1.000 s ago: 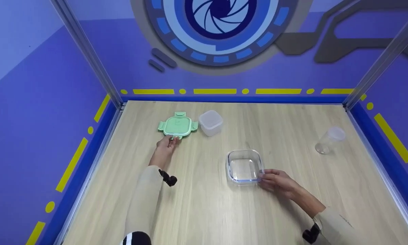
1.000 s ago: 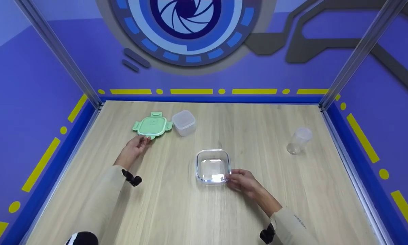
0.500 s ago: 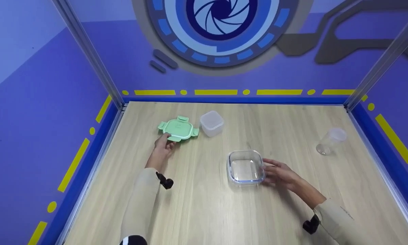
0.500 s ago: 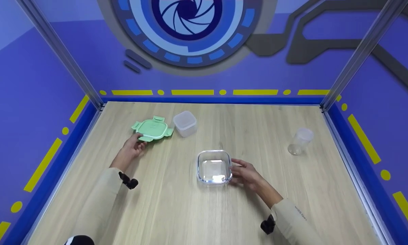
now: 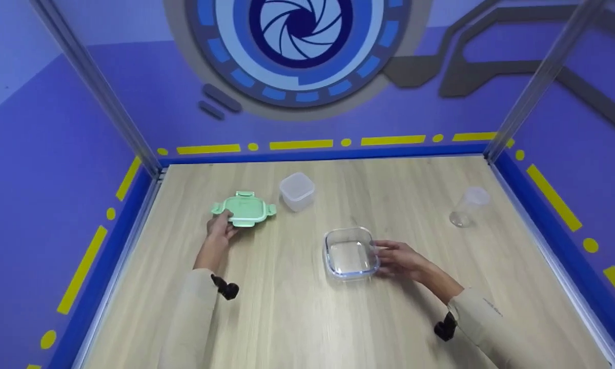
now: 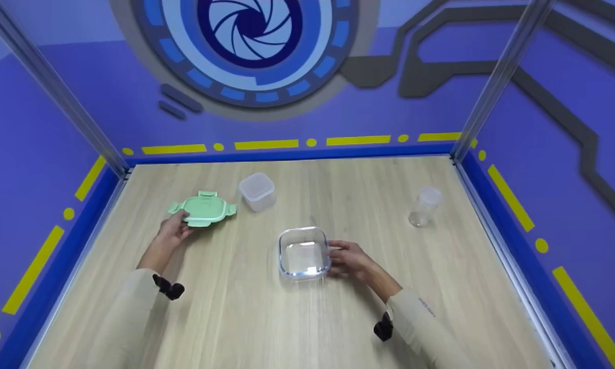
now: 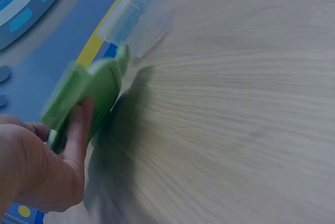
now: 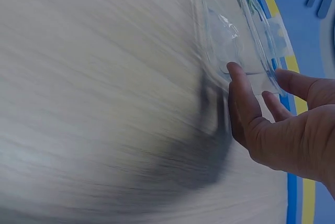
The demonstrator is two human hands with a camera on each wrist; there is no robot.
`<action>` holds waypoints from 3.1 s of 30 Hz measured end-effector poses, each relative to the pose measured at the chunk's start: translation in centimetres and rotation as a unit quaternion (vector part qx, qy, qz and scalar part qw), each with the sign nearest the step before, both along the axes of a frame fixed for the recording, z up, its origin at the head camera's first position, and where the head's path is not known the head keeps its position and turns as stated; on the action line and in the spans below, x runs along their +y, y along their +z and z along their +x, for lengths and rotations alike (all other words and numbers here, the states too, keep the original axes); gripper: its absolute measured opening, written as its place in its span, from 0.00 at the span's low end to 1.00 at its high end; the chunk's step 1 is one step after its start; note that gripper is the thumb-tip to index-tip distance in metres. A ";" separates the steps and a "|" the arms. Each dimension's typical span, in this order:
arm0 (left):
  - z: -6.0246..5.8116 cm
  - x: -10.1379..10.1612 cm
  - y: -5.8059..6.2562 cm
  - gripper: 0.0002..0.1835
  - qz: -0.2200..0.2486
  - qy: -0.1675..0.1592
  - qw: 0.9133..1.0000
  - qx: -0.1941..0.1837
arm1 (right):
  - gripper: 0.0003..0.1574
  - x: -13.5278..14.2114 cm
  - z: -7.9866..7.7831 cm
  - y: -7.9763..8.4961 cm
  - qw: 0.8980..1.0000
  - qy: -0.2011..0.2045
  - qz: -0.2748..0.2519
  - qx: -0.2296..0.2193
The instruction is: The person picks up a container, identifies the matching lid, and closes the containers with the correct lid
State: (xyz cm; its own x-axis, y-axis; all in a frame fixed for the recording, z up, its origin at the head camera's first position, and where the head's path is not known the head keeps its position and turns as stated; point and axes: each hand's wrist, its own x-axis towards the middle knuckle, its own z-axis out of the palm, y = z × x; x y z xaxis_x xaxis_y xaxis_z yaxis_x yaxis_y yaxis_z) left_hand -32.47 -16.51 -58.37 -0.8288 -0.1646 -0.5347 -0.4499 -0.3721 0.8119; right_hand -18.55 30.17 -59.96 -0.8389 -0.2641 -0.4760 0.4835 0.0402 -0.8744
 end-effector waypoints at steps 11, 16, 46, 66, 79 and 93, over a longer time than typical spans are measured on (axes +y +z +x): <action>1.1 -0.8 1.0 0.10 0.004 -0.017 1.000 0.016 | 0.39 0.6 -0.4 0.2 1.000 0.004 0.006 0.006; 1.4 -0.1 2.0 0.12 0.041 -0.037 0.997 0.050 | 0.39 1.1 -0.6 0.1 1.000 0.005 0.004 0.015; 9.2 5.8 5.2 0.28 -0.102 -0.332 0.921 0.176 | 0.40 -1.5 0.2 -0.5 1.000 0.024 -0.010 0.013; 11.1 10.1 4.4 0.27 -0.302 -0.452 0.754 0.368 | 0.42 -2.4 -0.1 -0.6 0.997 0.013 -0.076 -0.013; 12.4 12.7 3.0 0.28 -0.475 -0.497 0.560 0.462 | 0.45 -2.0 0.0 -1.2 0.995 0.022 -0.089 -0.025; 12.6 13.4 2.1 0.27 -0.558 -0.541 0.411 0.476 | 0.43 -1.9 -0.1 -1.7 0.991 0.031 -0.128 -0.027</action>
